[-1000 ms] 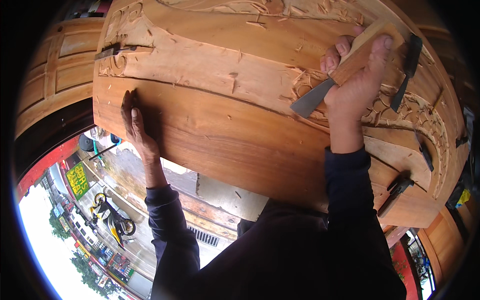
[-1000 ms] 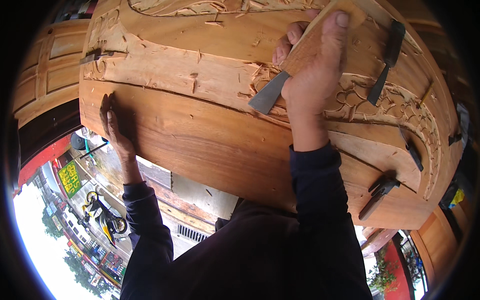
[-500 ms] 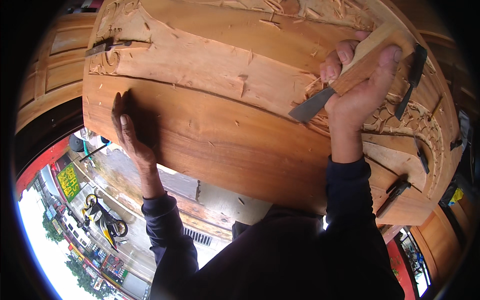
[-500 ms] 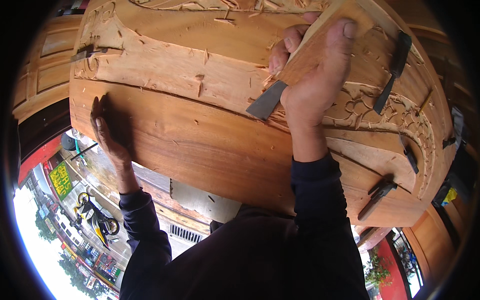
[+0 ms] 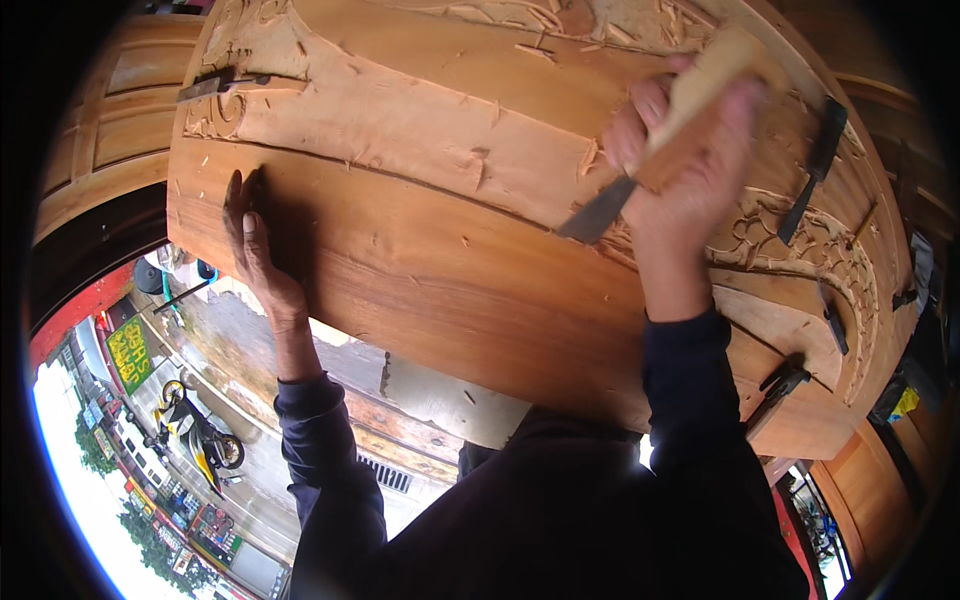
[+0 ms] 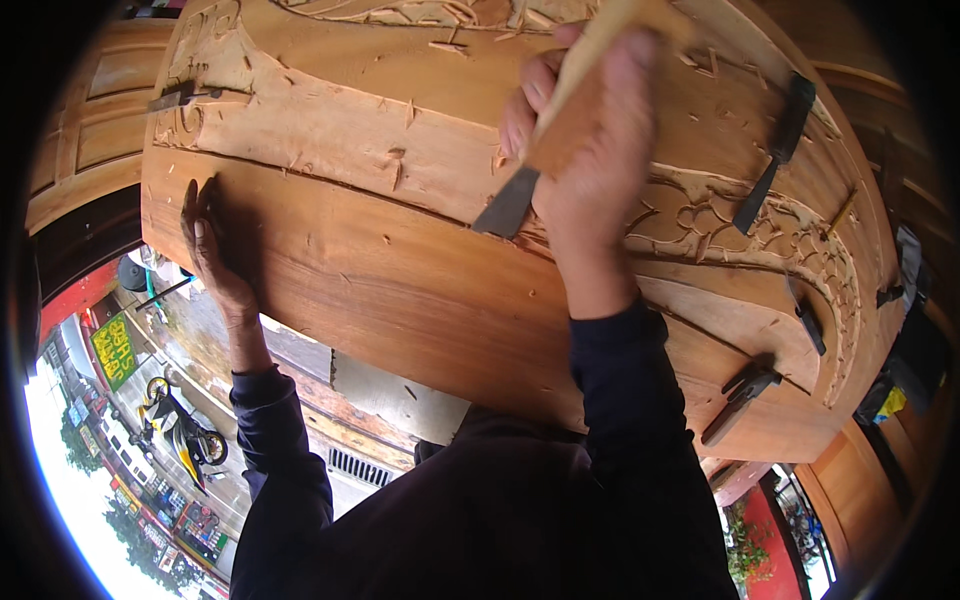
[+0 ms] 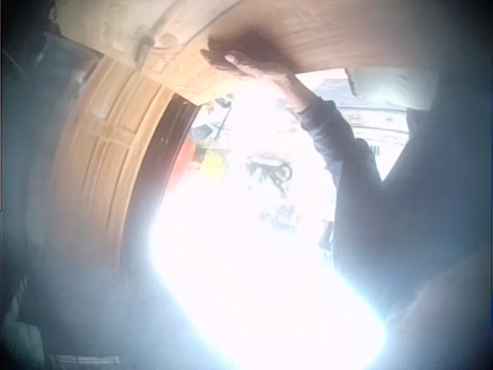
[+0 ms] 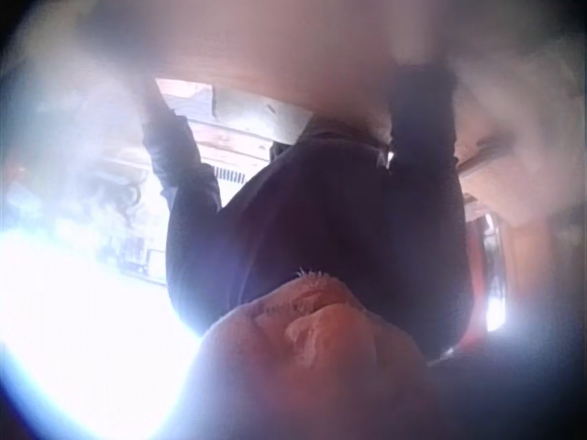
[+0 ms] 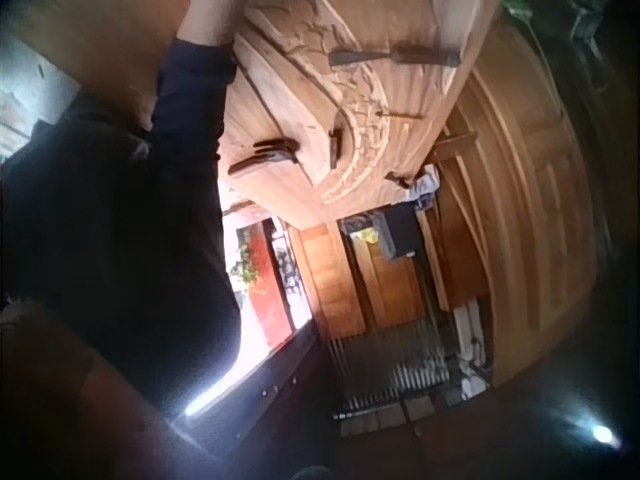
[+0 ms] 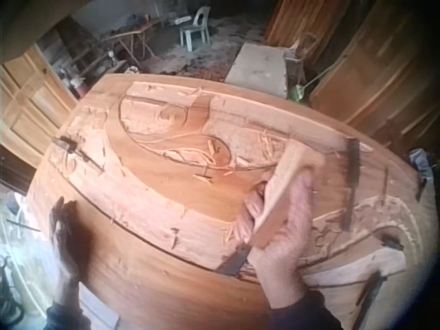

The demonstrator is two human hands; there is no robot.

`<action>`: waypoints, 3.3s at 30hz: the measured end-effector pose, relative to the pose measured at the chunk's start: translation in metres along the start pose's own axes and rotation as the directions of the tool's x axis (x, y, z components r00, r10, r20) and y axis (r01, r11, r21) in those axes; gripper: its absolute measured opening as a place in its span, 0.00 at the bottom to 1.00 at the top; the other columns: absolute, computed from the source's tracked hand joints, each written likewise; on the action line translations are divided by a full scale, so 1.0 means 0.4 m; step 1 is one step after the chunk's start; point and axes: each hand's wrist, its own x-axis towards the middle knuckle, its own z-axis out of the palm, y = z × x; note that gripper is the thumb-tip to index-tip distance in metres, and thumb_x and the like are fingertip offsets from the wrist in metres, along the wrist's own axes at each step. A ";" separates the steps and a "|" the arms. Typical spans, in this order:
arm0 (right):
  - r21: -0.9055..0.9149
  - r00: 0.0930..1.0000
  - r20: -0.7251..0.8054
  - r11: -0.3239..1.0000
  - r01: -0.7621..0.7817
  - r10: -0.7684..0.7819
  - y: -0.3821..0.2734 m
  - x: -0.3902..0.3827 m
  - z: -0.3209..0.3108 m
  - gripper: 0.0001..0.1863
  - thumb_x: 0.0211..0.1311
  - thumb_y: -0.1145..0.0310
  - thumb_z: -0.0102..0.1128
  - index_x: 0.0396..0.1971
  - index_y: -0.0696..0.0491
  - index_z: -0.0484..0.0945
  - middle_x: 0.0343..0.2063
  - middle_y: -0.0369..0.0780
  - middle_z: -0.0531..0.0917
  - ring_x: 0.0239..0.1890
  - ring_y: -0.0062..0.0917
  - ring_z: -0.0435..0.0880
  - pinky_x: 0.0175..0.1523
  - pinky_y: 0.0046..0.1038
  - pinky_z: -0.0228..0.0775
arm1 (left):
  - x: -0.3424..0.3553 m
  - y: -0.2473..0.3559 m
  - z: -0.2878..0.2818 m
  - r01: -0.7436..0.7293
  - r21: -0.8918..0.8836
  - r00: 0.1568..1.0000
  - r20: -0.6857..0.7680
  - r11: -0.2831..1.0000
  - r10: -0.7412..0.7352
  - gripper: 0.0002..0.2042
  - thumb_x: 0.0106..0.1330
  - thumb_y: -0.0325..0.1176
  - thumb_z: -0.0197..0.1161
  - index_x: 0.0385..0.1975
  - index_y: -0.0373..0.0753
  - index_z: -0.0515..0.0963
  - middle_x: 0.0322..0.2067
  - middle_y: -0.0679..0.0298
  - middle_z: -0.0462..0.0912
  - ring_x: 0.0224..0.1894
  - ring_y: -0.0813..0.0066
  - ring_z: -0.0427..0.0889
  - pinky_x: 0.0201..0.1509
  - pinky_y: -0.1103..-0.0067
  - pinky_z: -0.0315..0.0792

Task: The person carves decorative patterns into a large wooden door using a chisel. They use both hands to guide the tool along the wood, removing shavings to reveal the design.

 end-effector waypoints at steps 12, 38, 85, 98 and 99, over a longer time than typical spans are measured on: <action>-0.085 0.986 -0.024 0.983 0.163 -0.166 -0.071 -0.058 -0.096 0.36 0.76 0.33 0.44 0.53 0.57 0.70 0.27 0.39 0.75 0.21 0.24 0.72 0.27 0.29 0.69 | 0.002 0.022 0.015 -0.007 0.074 1.000 -0.021 0.997 0.009 0.29 0.82 0.49 0.44 0.74 0.35 0.63 0.67 0.54 0.74 0.70 0.63 0.69 0.77 0.66 0.57; 0.026 0.992 -0.080 0.995 0.095 -0.093 -0.137 -0.039 -0.172 0.34 0.75 0.34 0.48 0.49 0.55 0.75 0.27 0.37 0.75 0.21 0.23 0.72 0.24 0.27 0.67 | 0.002 0.010 0.011 -0.035 0.150 0.999 0.004 0.988 0.034 0.31 0.80 0.50 0.48 0.75 0.37 0.64 0.70 0.55 0.72 0.74 0.61 0.66 0.78 0.67 0.55; -0.137 0.990 -0.130 0.990 0.030 -0.048 0.007 0.002 -0.019 0.32 0.72 0.34 0.52 0.46 0.53 0.74 0.26 0.37 0.73 0.20 0.23 0.70 0.27 0.28 0.62 | 0.000 0.017 0.018 -0.008 0.142 0.998 -0.057 0.990 0.016 0.30 0.80 0.50 0.49 0.74 0.37 0.66 0.68 0.52 0.74 0.72 0.60 0.69 0.76 0.66 0.59; -0.044 0.996 -0.093 0.999 -0.007 0.003 -0.094 0.017 -0.070 0.30 0.76 0.36 0.49 0.45 0.53 0.75 0.26 0.36 0.73 0.21 0.23 0.70 0.25 0.27 0.64 | -0.002 0.039 0.017 -0.026 0.105 0.999 -0.029 0.994 0.029 0.28 0.81 0.46 0.51 0.74 0.36 0.65 0.69 0.51 0.73 0.72 0.61 0.70 0.77 0.68 0.58; -0.078 0.992 -0.123 0.997 0.002 -0.012 -0.095 0.016 -0.076 0.30 0.76 0.37 0.50 0.45 0.53 0.75 0.26 0.36 0.73 0.21 0.23 0.70 0.25 0.27 0.64 | -0.003 0.042 0.023 -0.030 0.095 0.998 -0.051 0.995 0.035 0.27 0.81 0.44 0.52 0.73 0.36 0.66 0.68 0.51 0.74 0.70 0.60 0.71 0.76 0.67 0.59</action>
